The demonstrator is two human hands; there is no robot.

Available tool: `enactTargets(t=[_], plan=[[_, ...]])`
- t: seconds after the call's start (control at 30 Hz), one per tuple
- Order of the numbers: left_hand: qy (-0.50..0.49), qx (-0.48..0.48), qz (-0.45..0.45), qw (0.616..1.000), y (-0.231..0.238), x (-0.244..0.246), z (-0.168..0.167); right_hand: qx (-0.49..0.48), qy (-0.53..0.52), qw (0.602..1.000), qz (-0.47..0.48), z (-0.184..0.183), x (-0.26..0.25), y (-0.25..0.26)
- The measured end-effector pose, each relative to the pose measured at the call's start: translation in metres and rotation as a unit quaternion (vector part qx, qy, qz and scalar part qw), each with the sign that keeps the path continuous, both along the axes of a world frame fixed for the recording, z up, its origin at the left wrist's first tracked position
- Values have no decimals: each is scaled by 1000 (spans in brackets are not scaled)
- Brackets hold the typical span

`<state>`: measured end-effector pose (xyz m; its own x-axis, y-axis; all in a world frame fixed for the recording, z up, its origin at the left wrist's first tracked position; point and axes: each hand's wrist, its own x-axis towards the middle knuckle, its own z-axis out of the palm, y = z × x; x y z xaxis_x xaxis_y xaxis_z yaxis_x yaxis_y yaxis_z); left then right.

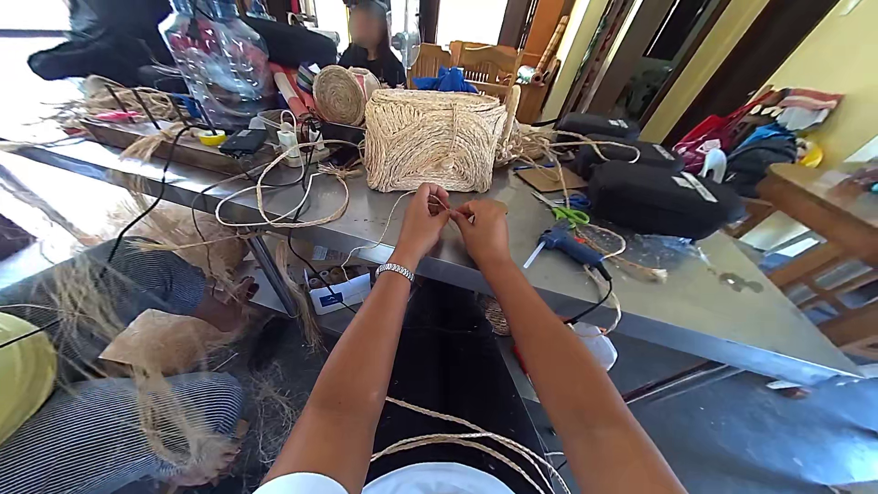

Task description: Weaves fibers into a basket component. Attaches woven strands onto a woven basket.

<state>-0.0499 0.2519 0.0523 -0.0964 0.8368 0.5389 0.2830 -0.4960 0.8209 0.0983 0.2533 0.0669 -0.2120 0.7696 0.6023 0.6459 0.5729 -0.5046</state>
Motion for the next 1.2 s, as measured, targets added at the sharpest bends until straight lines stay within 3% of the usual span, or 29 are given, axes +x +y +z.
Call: enactTargets(t=[0.17,0.33,0.67,1.2], plan=[[54,-7,61,997,-4,5,2,4,-24,1000,11,-3,-1,2],[53,-10,64,997,-3,2,1,-2,-33,999,19,-2,-1,2],[-76,12,-16,997,0,-3,-2,4,-23,999,43,-4,-1,4],[-150,19,-71,986,-2,-4,-1,-17,-27,997,65,-6,-1,6]])
